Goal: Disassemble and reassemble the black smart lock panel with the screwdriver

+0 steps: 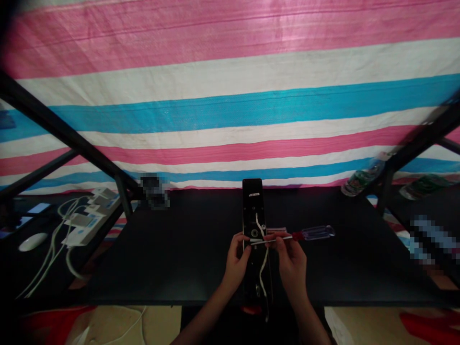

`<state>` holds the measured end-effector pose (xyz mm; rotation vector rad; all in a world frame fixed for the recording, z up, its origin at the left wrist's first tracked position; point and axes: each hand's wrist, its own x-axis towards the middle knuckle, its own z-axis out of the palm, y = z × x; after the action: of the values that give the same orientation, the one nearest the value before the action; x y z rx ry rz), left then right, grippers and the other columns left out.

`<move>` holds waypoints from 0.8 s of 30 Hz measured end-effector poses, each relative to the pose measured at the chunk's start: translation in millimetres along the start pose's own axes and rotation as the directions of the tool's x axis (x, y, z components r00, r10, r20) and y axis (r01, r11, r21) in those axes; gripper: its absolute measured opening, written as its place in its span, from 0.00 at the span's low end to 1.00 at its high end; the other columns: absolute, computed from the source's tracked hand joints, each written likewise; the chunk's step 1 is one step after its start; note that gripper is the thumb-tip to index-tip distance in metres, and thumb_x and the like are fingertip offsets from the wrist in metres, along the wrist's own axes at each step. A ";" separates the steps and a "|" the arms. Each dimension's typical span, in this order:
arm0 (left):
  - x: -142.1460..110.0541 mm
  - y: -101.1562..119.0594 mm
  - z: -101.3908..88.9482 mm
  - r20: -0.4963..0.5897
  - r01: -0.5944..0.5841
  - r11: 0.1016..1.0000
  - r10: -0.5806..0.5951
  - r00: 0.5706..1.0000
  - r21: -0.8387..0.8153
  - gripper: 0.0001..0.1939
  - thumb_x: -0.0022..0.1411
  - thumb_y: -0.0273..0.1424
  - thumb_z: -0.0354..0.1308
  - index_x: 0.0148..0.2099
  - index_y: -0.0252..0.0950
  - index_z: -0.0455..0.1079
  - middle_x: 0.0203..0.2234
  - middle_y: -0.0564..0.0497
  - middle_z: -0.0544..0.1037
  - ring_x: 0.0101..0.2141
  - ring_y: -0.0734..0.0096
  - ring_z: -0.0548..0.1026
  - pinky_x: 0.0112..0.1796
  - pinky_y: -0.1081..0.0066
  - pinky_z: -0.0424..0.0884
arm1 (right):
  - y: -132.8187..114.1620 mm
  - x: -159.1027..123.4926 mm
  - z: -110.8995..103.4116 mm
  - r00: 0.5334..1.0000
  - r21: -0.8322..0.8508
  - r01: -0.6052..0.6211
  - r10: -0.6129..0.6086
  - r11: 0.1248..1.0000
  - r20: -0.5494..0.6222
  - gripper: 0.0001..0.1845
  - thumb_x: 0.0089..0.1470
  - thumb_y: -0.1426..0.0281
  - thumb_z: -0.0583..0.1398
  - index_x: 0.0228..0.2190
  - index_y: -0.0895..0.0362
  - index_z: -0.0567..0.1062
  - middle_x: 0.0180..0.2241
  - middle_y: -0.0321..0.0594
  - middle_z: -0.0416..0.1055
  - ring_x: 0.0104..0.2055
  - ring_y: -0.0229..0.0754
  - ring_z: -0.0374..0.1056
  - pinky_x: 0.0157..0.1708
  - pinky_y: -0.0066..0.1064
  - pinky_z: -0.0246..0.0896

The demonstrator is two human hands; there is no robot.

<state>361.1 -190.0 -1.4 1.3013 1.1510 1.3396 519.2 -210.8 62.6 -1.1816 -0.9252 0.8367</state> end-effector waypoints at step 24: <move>-2.5 5.6 -1.1 -0.003 -0.021 1.000 0.021 1.000 0.022 0.07 0.66 0.35 0.59 0.43 0.39 0.77 0.53 0.42 0.75 0.53 0.53 0.75 0.53 0.54 0.71 | 2.7 2.2 0.2 0.999 0.019 -0.032 0.032 0.999 -0.035 0.12 0.62 0.59 0.64 0.39 0.54 0.79 0.38 0.44 0.81 0.37 0.47 0.78 0.39 0.38 0.74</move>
<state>360.0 -193.4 3.7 1.3311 1.1603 1.3477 519.7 -208.2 60.3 -1.1942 -0.8704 0.8462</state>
